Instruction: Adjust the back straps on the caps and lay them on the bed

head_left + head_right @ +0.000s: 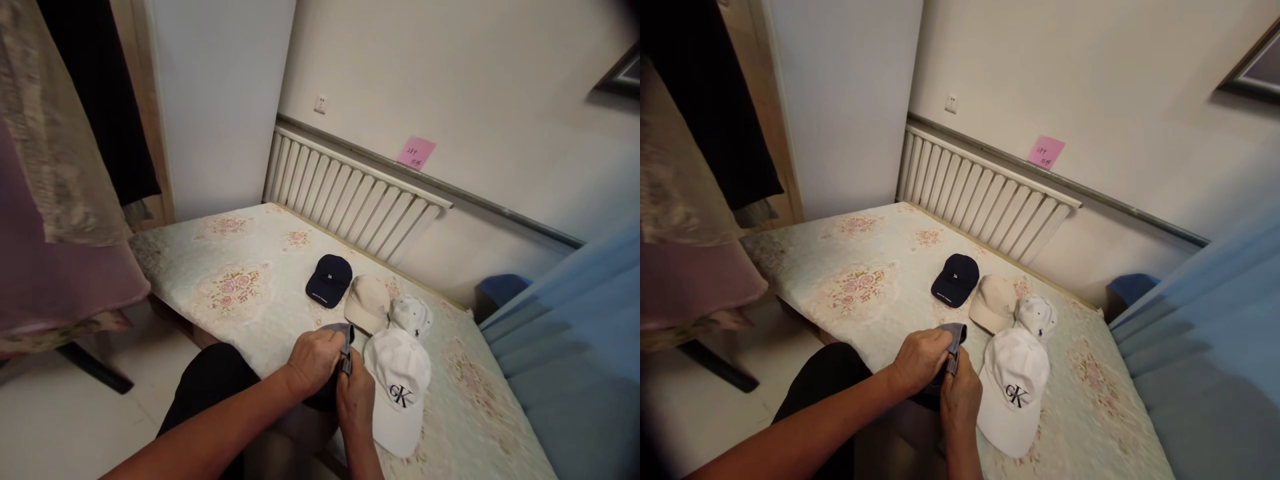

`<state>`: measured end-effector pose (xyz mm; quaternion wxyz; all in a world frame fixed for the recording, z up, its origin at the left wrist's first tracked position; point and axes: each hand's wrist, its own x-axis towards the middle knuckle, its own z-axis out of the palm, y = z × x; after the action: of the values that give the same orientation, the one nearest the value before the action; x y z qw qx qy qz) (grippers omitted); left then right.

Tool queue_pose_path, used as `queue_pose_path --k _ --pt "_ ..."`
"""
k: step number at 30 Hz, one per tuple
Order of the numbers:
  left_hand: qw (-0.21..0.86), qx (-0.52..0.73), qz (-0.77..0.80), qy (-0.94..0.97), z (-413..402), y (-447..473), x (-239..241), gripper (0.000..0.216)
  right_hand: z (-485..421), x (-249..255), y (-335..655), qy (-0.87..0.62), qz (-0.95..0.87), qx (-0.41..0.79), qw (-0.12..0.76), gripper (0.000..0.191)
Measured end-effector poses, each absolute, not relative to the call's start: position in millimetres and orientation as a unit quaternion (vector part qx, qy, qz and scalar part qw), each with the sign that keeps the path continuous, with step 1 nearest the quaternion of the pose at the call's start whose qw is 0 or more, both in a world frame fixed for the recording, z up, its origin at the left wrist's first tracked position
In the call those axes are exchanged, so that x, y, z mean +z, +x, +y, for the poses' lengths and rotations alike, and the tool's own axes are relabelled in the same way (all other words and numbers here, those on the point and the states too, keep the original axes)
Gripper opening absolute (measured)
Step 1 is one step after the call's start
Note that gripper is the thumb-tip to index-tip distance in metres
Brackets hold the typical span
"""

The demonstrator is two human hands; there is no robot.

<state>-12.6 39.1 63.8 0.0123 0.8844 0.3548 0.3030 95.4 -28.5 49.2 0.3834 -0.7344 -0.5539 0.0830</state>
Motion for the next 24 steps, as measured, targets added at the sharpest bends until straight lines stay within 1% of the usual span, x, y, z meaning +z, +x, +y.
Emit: queue_pose_path --k 3,6,10,14,16,20,22,24 --pt "0.005 0.312 0.349 0.884 38 -13 60 0.009 -30 49 94 -0.739 -0.533 0.062 0.407 0.027" --pt "0.006 0.313 0.351 0.882 40 -17 51 0.009 -31 48 95 -0.751 -0.528 0.016 0.396 0.024" --pt "0.048 0.297 0.371 0.879 49 -31 29 0.025 -34 44 102 -0.785 -0.508 -0.018 0.354 0.024" --pt "0.113 0.243 0.434 0.860 56 -48 8 0.037 -35 36 109 -0.812 -0.485 -0.034 0.323 0.026" --pt "0.140 0.201 0.472 0.847 57 -54 1 0.037 -36 32 110 -0.817 -0.483 -0.038 0.312 0.026" --pt "0.167 0.129 0.515 0.831 56 -62 -11 0.027 -37 23 110 -0.814 -0.488 -0.030 0.314 0.025" --pt "0.183 0.128 0.519 0.825 55 -63 -16 0.025 -37 19 108 -0.811 -0.491 -0.022 0.318 0.024" --pt "0.174 0.178 0.515 0.820 52 -62 -17 0.030 -37 17 106 -0.808 -0.495 -0.019 0.319 0.025"
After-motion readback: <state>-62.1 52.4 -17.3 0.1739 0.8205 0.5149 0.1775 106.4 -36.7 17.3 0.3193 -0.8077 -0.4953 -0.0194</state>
